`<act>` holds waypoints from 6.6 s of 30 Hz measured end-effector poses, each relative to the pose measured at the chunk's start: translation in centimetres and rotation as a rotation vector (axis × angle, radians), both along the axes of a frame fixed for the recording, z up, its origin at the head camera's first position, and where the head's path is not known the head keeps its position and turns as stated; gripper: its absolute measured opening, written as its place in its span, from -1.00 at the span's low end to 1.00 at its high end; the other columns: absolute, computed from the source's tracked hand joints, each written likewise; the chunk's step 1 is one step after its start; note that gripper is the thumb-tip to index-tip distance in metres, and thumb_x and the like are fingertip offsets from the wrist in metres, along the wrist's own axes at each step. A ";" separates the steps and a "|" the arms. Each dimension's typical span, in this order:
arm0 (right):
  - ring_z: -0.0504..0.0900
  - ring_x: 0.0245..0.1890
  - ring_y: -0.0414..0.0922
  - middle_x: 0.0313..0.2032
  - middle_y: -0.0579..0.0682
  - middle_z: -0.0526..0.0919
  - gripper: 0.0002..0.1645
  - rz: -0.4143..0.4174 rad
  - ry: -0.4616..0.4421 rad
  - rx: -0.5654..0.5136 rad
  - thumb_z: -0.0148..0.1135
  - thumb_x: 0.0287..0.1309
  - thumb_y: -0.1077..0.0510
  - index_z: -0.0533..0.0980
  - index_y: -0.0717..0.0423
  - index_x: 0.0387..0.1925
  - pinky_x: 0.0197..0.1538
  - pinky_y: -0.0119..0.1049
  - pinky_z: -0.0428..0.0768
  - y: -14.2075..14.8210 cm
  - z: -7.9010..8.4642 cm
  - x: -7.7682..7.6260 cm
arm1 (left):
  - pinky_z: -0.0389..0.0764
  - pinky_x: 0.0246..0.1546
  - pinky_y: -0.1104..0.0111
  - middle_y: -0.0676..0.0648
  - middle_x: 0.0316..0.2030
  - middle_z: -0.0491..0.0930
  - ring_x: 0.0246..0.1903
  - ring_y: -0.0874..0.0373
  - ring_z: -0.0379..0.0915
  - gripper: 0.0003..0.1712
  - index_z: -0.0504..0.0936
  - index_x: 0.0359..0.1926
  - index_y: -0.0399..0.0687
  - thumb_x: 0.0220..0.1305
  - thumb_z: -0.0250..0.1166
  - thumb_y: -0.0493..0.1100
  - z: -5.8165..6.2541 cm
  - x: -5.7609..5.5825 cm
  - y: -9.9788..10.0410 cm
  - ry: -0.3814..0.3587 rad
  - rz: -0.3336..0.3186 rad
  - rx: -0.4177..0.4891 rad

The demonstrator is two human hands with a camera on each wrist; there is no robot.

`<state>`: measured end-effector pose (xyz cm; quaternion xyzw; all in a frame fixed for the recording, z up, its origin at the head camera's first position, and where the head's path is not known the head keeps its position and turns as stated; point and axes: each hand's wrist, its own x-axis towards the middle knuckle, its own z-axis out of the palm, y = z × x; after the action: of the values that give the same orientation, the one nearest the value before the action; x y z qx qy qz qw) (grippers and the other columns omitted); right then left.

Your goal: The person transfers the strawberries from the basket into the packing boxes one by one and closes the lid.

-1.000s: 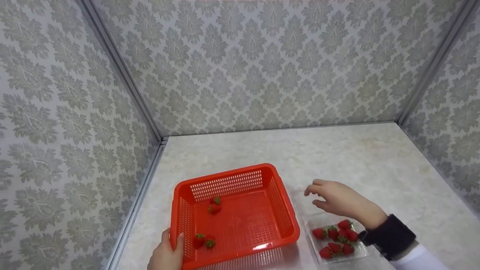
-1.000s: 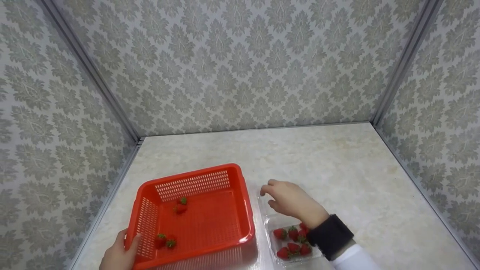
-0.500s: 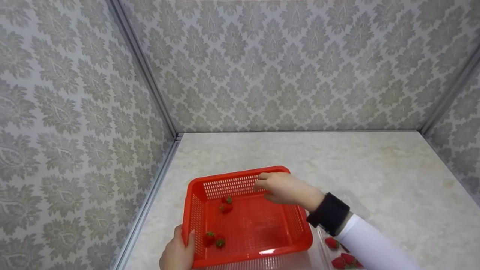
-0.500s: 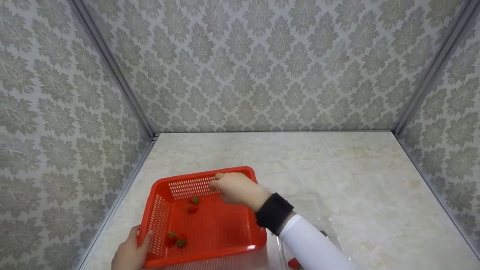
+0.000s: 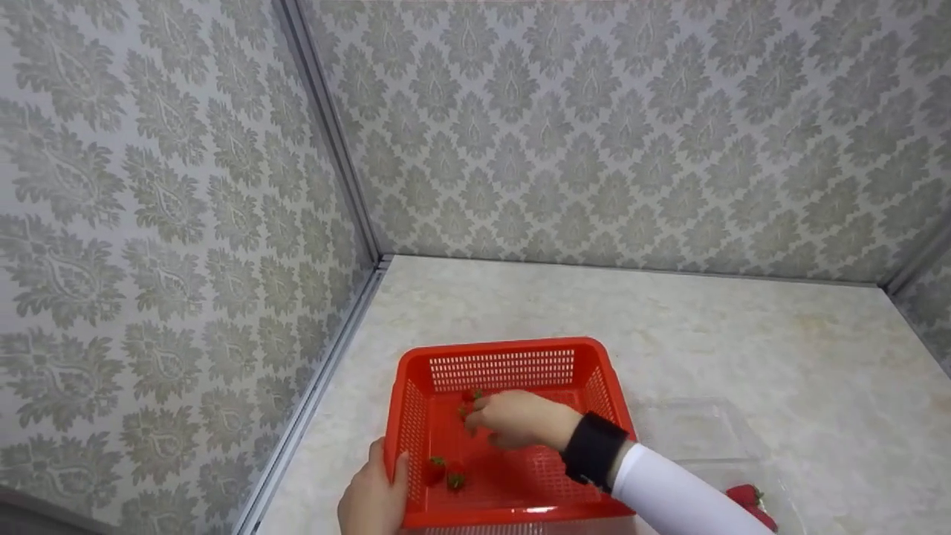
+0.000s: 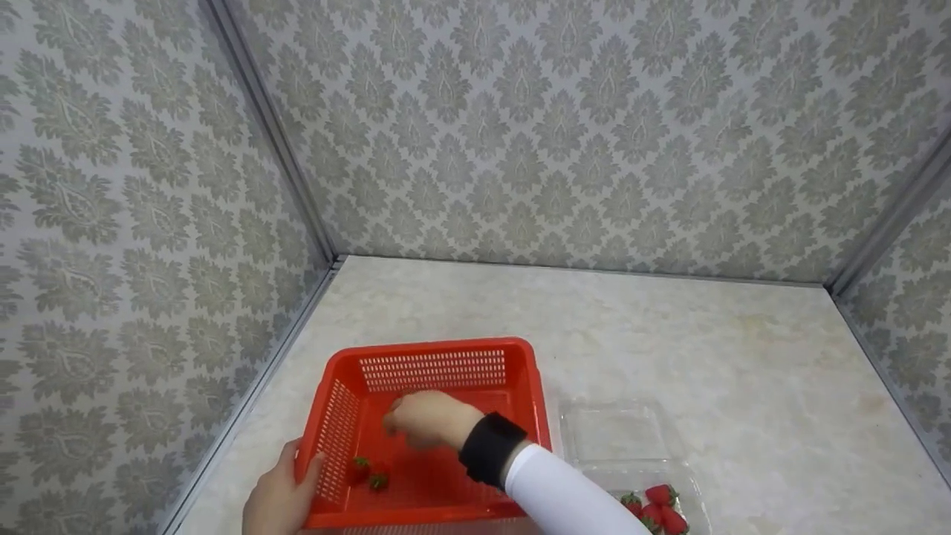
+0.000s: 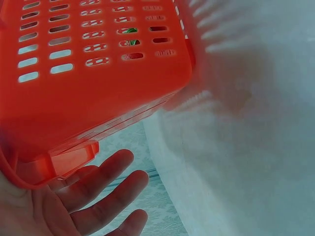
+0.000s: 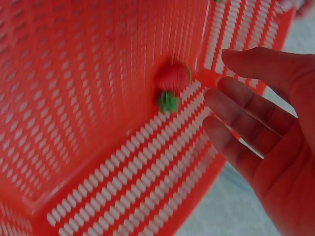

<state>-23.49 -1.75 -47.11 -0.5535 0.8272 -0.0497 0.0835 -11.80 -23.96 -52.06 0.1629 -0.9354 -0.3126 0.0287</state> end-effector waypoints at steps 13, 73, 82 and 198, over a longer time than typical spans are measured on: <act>0.45 -0.45 -0.30 -0.29 -0.19 0.50 -0.55 0.175 0.059 0.079 0.34 -0.03 0.24 0.54 -0.16 -0.06 -0.39 -0.48 0.44 -4.5 -4.0 1.7 | 0.56 -0.53 0.18 -0.10 -0.37 0.62 -0.51 0.12 0.57 -0.42 0.31 0.17 -0.27 0.30 0.14 0.05 -0.4 0.2 0.1 0.052 0.001 0.017; 0.35 -0.54 -0.29 -0.45 -0.20 0.34 -0.79 -0.089 0.098 -0.050 0.34 0.01 0.24 0.48 -0.10 -0.36 -0.43 -0.50 0.37 4.3 2.3 1.4 | 0.55 -0.51 0.16 -0.20 -0.27 0.62 -0.45 0.06 0.59 -0.39 0.27 0.20 -0.27 0.33 0.09 0.07 -0.6 -0.4 -0.3 -0.006 0.004 0.039; 0.38 -0.51 -0.26 -0.43 -0.18 0.36 -0.80 -0.255 0.118 -0.091 0.34 0.02 0.21 0.51 -0.06 -0.31 -0.38 -0.42 0.46 11.7 4.7 2.2 | 0.49 -0.61 0.18 -0.20 -0.33 0.62 -0.53 0.08 0.56 -0.37 0.25 0.22 -0.27 0.34 0.04 0.11 -0.7 -0.2 -0.5 0.011 -0.028 0.034; 0.56 -0.21 -0.14 -0.14 -0.05 0.57 -0.70 -0.134 0.032 -0.142 0.28 0.06 0.26 0.58 -0.02 -0.12 -0.17 -0.25 0.53 1.5 -1.3 -3.4 | 0.56 -0.55 0.11 -0.20 -0.26 0.63 -0.43 0.02 0.61 -0.44 0.31 0.19 -0.21 0.30 0.16 0.01 -0.5 0.1 0.2 0.076 0.021 0.064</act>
<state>-26.93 -0.26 -48.37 -0.5023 0.8579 -0.1048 0.0275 -11.66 -23.78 -52.58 0.1615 -0.9214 -0.3481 0.0621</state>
